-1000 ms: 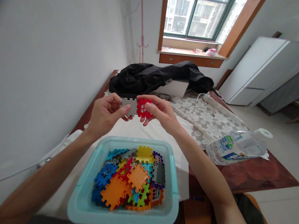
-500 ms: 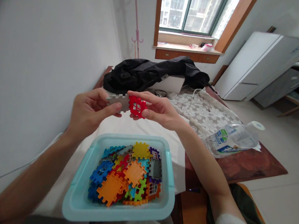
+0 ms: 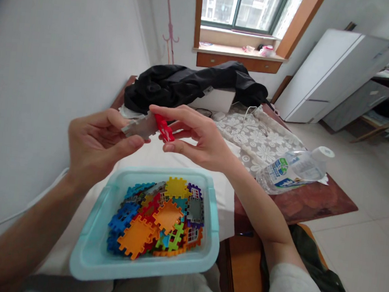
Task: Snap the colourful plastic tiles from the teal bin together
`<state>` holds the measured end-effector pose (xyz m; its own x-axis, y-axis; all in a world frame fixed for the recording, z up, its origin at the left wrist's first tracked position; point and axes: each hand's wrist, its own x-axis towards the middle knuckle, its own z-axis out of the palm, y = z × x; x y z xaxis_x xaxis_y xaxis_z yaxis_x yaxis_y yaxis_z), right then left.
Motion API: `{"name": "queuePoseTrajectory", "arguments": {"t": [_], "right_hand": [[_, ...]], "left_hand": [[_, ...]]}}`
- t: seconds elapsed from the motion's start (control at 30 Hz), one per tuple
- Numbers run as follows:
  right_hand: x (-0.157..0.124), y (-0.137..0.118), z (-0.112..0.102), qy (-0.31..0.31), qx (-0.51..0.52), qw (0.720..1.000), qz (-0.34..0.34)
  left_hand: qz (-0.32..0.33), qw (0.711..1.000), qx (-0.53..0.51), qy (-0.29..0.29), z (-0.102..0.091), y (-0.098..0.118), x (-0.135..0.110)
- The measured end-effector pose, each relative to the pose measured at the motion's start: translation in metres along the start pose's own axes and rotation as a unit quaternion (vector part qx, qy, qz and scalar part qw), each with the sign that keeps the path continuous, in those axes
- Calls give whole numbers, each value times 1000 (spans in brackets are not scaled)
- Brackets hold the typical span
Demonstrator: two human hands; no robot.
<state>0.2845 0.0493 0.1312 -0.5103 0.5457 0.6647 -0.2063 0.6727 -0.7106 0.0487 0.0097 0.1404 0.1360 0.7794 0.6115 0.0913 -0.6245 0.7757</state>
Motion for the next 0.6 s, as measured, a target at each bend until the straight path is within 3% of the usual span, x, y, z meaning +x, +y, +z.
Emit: {"name": "queuePoseTrajectory", "arguments": {"t": [0.23,0.6], "right_hand": [[-3,-6,-5,-4,-10,1000,-19],[-1,-3,-10,-9,-58,995,-76]], "left_hand": [[53,994,-42,-86,-8,2,4],[127,986,-13,-103,-9,3,7]]}}
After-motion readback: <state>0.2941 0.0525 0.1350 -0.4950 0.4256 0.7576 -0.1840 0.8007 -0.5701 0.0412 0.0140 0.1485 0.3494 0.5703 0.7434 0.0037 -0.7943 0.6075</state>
